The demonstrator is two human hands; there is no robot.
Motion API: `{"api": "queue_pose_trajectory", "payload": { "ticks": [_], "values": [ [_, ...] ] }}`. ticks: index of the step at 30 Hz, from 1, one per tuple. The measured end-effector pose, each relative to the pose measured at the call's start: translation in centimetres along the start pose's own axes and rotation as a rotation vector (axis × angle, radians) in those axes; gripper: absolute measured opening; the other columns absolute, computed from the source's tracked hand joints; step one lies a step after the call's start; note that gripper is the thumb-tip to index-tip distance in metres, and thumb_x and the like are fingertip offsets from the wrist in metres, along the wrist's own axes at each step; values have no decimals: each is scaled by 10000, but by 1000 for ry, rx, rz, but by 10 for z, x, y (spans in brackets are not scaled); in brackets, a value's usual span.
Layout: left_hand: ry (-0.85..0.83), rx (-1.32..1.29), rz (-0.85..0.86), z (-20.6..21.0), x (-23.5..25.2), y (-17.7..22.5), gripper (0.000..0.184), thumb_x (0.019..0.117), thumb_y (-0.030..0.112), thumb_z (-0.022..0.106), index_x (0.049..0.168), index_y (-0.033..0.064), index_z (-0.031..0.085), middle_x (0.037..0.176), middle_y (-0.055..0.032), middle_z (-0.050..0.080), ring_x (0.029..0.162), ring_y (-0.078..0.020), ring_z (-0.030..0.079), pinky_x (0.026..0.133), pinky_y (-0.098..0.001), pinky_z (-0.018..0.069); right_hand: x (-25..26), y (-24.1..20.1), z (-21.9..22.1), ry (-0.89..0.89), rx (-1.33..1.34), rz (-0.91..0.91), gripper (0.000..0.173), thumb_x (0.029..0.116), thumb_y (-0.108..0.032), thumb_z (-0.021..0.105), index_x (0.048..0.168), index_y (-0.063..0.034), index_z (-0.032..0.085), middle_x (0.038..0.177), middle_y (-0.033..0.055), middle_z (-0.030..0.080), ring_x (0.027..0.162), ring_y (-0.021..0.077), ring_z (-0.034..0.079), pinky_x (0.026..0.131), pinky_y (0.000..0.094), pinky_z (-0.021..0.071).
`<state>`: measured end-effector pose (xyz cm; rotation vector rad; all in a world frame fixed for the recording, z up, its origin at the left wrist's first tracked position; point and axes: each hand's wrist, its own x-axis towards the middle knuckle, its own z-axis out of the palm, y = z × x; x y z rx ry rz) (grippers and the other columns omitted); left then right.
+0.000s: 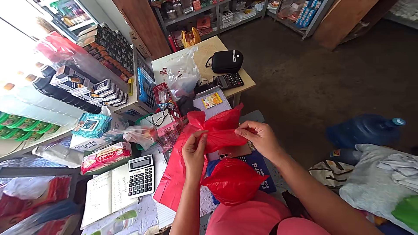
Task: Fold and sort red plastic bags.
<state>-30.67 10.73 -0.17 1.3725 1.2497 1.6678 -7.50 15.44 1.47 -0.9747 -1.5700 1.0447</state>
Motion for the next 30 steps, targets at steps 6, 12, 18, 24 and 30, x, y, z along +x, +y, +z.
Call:
{"api": "queue_pose_trajectory", "payload": {
  "ticks": [6,12,18,24,30],
  "values": [
    [-112,275,-6,10,-11,-6,308,1040,193,579,788,54,688,799,0,624,757,-60,596,700,-219,506,4,10,-4,110,92,-50,145,959,-165,714,894,-49,773,804,-20,737,732,18,672,713,211,576],
    [-428,392,90,-11,-17,-8,367,1098,213,438,1030,-18,715,1056,-100,722,1035,-114,677,950,-290,542,6,23,-20,-106,158,-156,291,985,-250,681,749,-82,689,756,-75,610,748,-12,566,697,173,473],
    [-523,-433,-580,-12,-14,-1,391,1104,343,403,1140,68,679,978,-5,743,902,-76,705,840,-289,594,14,19,-36,-433,384,67,328,964,-429,689,828,-133,729,979,-52,714,980,42,646,881,246,534],
    [-180,43,-317,-12,13,-34,295,1054,214,548,963,12,743,988,-37,716,953,-85,658,881,-282,541,10,30,-24,-173,883,340,316,1014,-429,594,1061,-145,723,1092,48,746,1078,171,696,1017,390,539],
    [-155,94,181,-26,11,-24,159,978,156,681,989,45,794,1339,-176,651,1261,-287,609,1094,-418,500,11,28,-16,-169,715,460,335,1105,-302,414,1118,-74,659,1000,64,733,907,142,718,810,316,609]
  ]
}}
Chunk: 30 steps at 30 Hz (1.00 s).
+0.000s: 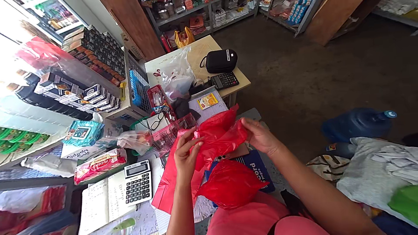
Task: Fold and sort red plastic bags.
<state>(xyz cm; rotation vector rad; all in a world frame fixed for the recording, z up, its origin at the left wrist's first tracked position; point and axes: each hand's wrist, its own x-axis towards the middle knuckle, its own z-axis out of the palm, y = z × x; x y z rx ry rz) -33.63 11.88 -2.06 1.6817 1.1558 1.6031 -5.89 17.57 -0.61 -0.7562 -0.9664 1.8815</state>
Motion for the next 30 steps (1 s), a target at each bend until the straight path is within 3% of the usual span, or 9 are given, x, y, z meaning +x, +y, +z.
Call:
{"api": "queue_pose_trajectory", "payload": {
  "ticks": [3,6,8,12,15,21,26,29,30],
  "values": [
    [-82,31,1,-2,-3,-2,238,1059,116,524,1053,-23,717,1181,-133,714,1126,-208,673,1001,-369,552,-3,3,6,-57,-25,10,283,1096,-272,458,1068,-96,677,958,32,734,844,100,704,723,262,590],
    [-166,-39,-280,5,-9,5,251,1094,127,442,1063,-1,656,789,26,660,648,-28,617,603,-199,547,1,-1,13,37,78,-52,260,1088,-253,472,1085,-106,686,975,47,740,877,124,721,781,304,615],
    [-62,-177,-416,14,-9,11,250,1079,111,476,1087,-5,697,744,32,683,545,-20,580,515,-181,509,10,-7,13,163,44,-37,269,1101,-241,446,1078,-93,670,940,55,723,838,130,708,751,298,605],
    [175,-351,-356,24,-2,11,266,1021,77,542,890,12,764,1083,-66,752,890,-75,686,801,-230,566,25,-6,5,276,-95,-41,226,1075,-221,530,1076,-50,678,949,63,709,878,135,688,828,314,579],
    [214,-444,-383,25,9,16,200,1009,73,587,888,38,742,840,-11,711,759,-61,659,721,-225,566,27,-4,5,295,-150,-82,212,1062,-231,558,1034,-76,699,930,35,707,871,111,670,821,293,557],
    [-35,-227,-436,23,10,-1,146,1006,45,590,1083,-22,695,840,-13,701,726,-51,635,690,-214,543,24,-4,4,246,-89,-109,215,1067,-211,541,1040,-67,698,943,59,707,872,134,679,813,315,576],
    [115,-261,-491,30,-4,-5,157,1036,77,562,1060,-20,684,844,-48,693,626,-65,593,556,-203,501,26,-2,-2,334,-246,-103,192,1050,-197,590,1005,-61,719,830,41,688,697,88,629,642,242,542],
    [154,-401,-479,27,6,0,185,1052,95,528,1099,-16,668,980,-86,694,589,-62,553,510,-194,478,33,-5,-2,302,-322,-135,182,1049,-190,591,1016,-67,722,743,9,629,561,36,498,516,183,421],
    [162,-440,-485,27,13,2,173,1059,96,516,1090,-9,649,876,-68,667,545,-56,519,481,-191,456,37,-7,-1,291,-351,-165,179,1047,-189,595,1022,-69,725,739,5,630,549,31,482,508,181,411]
  ]
}}
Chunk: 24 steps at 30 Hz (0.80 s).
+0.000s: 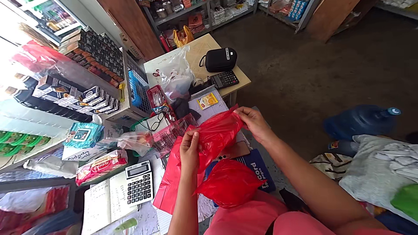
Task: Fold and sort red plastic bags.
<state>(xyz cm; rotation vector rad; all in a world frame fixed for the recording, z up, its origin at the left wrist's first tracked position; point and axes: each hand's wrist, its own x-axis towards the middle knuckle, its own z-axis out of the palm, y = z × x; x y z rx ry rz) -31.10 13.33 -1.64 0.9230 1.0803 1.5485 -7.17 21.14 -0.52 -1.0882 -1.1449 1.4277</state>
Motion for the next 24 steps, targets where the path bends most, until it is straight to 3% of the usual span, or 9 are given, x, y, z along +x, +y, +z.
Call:
{"api": "queue_pose_trajectory", "payload": {
  "ticks": [3,7,10,12,15,17,20,21,24],
  "values": [
    [-11,42,-5,3,16,7,126,1056,95,533,1082,11,623,695,-28,591,461,-42,449,416,-186,401,14,-6,2,14,-73,-69,184,1048,-216,600,1045,-80,723,748,9,640,540,37,484,498,186,408],
    [2,263,14,-2,34,-9,152,1040,94,575,1107,-18,654,833,-58,691,669,-97,630,623,-243,541,36,6,2,56,-140,-24,203,1041,-249,617,1027,-75,719,736,21,647,520,54,466,487,209,387],
    [67,284,-70,-2,39,-24,148,1057,96,537,1090,-13,631,815,-44,665,674,-79,617,619,-227,526,43,22,5,83,-243,45,233,1038,-253,623,1028,-39,714,748,54,657,564,91,513,546,272,444],
    [58,310,-144,-6,40,-33,162,1067,113,508,1098,-3,616,857,-30,656,732,-68,623,673,-229,535,47,31,6,90,-297,72,246,1034,-253,626,1009,-23,710,765,68,662,606,108,548,594,303,477],
    [-17,277,-245,-15,41,-51,203,1079,122,472,1149,-14,606,901,-37,672,779,-62,645,721,-240,556,50,43,1,79,-297,133,247,1021,-258,636,1010,-29,728,812,54,690,647,83,585,623,282,495],
    [-85,185,-265,-23,42,-60,232,1076,112,437,1190,-17,592,962,-52,686,845,-72,661,782,-255,571,51,49,0,68,-239,200,245,1022,-265,637,1011,-36,724,761,17,638,566,47,500,536,230,425],
    [-105,129,-350,-20,46,-56,227,1083,97,416,1194,-2,587,956,-46,692,839,-57,662,775,-236,568,53,55,-2,102,-126,254,228,1010,-256,661,985,-38,725,690,-8,591,490,29,428,459,208,360],
    [-105,135,-374,-17,49,-53,216,1082,86,407,1180,6,581,934,-31,690,819,-40,661,759,-216,567,52,59,-2,147,-139,213,221,996,-251,681,960,-39,732,696,-10,611,511,25,457,482,212,386],
    [-88,155,-421,-10,56,-54,218,1086,92,412,1179,7,590,922,-25,690,815,-34,658,749,-213,563,42,68,4,263,-363,3,239,989,-274,672,999,-55,768,843,45,740,727,102,675,739,333,573]
  ]
}}
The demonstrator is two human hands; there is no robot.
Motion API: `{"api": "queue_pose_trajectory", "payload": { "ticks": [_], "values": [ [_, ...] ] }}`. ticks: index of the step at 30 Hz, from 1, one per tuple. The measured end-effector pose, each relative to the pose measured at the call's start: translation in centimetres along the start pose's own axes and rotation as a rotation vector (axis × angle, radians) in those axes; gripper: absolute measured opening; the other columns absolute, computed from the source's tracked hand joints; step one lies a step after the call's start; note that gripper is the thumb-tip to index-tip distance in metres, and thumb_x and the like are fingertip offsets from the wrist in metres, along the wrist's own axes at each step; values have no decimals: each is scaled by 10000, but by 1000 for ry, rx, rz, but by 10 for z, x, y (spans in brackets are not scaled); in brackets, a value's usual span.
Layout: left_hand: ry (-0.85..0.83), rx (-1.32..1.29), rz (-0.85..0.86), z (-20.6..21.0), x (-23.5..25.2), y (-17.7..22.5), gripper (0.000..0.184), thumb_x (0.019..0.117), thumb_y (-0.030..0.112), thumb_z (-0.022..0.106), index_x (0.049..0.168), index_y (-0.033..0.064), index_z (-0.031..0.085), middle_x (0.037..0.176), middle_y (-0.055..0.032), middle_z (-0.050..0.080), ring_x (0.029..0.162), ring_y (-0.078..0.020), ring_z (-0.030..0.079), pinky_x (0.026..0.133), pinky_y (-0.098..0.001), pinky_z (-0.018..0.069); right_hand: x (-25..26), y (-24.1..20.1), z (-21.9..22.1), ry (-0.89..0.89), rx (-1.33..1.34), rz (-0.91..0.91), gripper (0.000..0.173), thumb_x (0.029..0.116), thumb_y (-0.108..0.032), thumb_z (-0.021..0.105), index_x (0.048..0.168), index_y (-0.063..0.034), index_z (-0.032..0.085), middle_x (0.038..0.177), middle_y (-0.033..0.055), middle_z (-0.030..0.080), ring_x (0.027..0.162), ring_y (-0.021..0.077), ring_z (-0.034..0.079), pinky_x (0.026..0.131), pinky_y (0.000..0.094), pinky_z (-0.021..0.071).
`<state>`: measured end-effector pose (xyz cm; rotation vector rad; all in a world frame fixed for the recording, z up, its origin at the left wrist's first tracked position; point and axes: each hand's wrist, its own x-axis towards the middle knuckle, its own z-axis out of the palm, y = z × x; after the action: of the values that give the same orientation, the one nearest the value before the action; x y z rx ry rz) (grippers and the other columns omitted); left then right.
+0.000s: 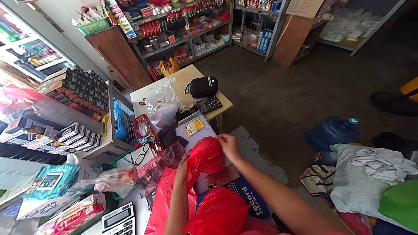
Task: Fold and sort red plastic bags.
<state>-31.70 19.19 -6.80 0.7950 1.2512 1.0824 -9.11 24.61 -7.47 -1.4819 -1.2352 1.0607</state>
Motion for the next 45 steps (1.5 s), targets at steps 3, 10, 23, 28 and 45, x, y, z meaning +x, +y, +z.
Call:
{"api": "queue_pose_trajectory", "payload": {
  "ticks": [3,10,23,28,45],
  "values": [
    [2,23,80,-5,8,-7,183,1072,35,401,1146,-6,563,868,8,667,771,5,641,731,-180,552,-13,-3,4,37,-128,-156,265,1010,-294,618,1043,-70,756,759,30,695,654,105,624,689,324,542],
    [-31,124,79,-7,3,-9,206,1077,49,405,1215,-32,534,955,-37,654,825,-9,630,768,-201,548,5,1,-1,-170,-38,179,273,1026,-257,626,1035,-1,720,928,132,716,840,205,674,827,426,545],
    [160,213,202,-54,-28,-31,349,1101,253,424,1229,-29,587,1078,-75,709,949,-101,697,833,-287,595,2,5,0,-140,-118,53,282,1045,-287,574,1063,-37,703,834,86,698,764,179,659,789,413,543],
    [-253,566,219,-81,-76,-17,929,810,683,710,1345,-65,573,1248,-118,691,1159,-105,652,1036,-338,521,-2,5,3,-79,-154,40,280,1043,-290,574,1061,-48,713,827,78,695,765,179,658,783,405,542],
    [505,-483,339,-40,-3,40,748,1067,605,98,1424,25,407,1233,-123,609,1065,-206,634,898,-433,542,-2,10,4,-34,117,90,199,989,-138,660,1107,17,701,933,113,712,834,141,676,814,324,569]
  ]
}}
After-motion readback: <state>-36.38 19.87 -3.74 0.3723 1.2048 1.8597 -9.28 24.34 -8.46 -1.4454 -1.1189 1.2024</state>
